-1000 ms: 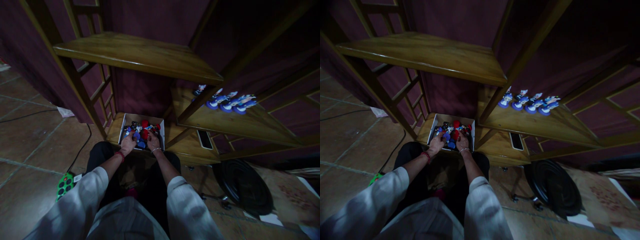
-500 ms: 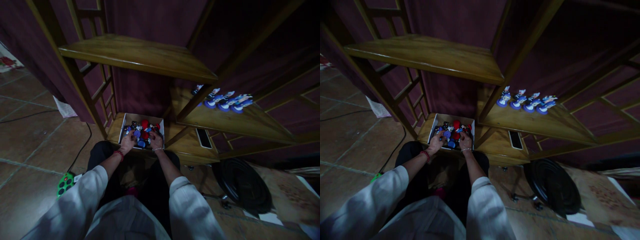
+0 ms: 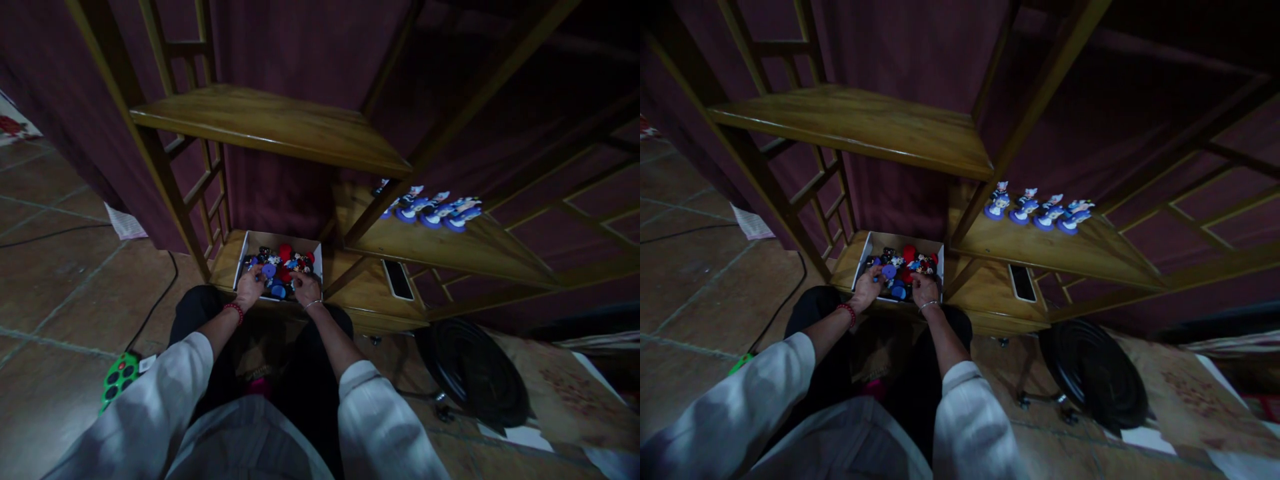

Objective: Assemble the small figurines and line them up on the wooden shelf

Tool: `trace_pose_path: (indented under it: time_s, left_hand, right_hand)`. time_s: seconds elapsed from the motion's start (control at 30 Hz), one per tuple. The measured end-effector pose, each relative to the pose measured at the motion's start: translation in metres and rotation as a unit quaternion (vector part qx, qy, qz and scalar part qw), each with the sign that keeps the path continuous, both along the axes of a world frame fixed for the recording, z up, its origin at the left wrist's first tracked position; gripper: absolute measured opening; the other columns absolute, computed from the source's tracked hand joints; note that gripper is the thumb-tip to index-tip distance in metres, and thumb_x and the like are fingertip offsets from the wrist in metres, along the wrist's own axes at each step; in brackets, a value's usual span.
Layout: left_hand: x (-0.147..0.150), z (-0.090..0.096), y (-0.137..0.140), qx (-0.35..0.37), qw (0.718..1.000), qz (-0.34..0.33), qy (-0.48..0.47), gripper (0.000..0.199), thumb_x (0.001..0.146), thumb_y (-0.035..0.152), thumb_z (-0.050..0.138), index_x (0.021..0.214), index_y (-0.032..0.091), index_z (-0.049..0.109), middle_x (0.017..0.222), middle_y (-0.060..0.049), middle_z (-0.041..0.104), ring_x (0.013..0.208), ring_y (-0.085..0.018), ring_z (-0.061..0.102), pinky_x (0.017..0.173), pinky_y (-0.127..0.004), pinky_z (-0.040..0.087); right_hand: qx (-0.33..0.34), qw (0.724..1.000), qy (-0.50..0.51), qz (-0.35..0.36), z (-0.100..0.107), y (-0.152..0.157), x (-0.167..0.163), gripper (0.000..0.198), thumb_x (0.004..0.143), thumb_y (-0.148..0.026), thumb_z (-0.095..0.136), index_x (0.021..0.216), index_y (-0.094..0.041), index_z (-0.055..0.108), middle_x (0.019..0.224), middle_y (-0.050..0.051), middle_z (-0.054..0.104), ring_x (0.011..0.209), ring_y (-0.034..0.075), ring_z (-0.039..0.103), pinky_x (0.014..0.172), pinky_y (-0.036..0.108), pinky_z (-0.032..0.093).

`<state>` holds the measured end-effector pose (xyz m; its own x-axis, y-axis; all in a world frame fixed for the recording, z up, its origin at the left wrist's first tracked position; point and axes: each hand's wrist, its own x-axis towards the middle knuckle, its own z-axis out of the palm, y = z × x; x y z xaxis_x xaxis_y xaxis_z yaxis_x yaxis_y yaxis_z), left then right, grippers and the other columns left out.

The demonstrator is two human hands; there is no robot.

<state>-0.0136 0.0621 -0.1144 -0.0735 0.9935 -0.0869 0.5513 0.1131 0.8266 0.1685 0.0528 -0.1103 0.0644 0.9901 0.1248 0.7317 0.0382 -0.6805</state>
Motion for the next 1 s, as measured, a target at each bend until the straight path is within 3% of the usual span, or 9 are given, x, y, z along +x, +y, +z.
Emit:
trace_pose_path:
  time_s: [0.13, 0.37, 0.73, 1.0]
  left_hand:
    - [0.000, -0.001, 0.000, 0.021, 1.000, 0.017, -0.001, 0.025, 0.081, 0.020, 0.051, 0.105, 0.020, 0.056, 0.098, -0.005, 0.067, 0.091, -0.015, 0.061, 0.083, -0.028, 0.045]
    - [-0.001, 0.000, 0.000, 0.036, 0.999, 0.024, 0.007, 0.023, 0.081, 0.019, 0.049, 0.104, 0.019, 0.056, 0.096, -0.004, 0.067, 0.088, -0.016, 0.063, 0.082, -0.028, 0.046]
    - [-0.001, -0.003, 0.003, 0.036, 0.999, 0.023, 0.008, 0.026, 0.081, 0.018, 0.050, 0.106, 0.017, 0.055, 0.100, -0.006, 0.066, 0.093, -0.017, 0.062, 0.085, -0.030, 0.047]
    - [-0.001, 0.001, 0.002, 0.030, 0.999, 0.004, 0.016, 0.026, 0.083, 0.018, 0.047, 0.108, 0.018, 0.054, 0.102, -0.006, 0.066, 0.094, -0.016, 0.062, 0.083, -0.027, 0.047]
  right_hand:
    - [-0.040, 0.998, 0.018, 0.045, 0.005, 0.005, -0.017, 0.028, 0.074, -0.012, 0.053, 0.097, -0.022, 0.066, 0.093, 0.002, 0.071, 0.087, 0.014, 0.065, 0.084, 0.027, 0.050]
    - [-0.110, 0.993, -0.003, 0.039, 0.008, 0.008, -0.040, 0.028, 0.075, -0.023, 0.059, 0.102, -0.023, 0.062, 0.095, 0.000, 0.071, 0.092, 0.015, 0.064, 0.086, 0.028, 0.048]
    - [-0.118, 0.991, -0.009, 0.061, 0.012, 0.010, -0.048, 0.024, 0.074, -0.021, 0.058, 0.097, -0.025, 0.064, 0.094, -0.001, 0.070, 0.090, 0.015, 0.065, 0.081, 0.026, 0.049]
    - [-0.150, 0.984, 0.020, 0.099, 0.002, 0.014, -0.050, 0.025, 0.075, -0.019, 0.058, 0.098, -0.025, 0.063, 0.098, 0.000, 0.069, 0.090, 0.016, 0.065, 0.078, 0.027, 0.050]
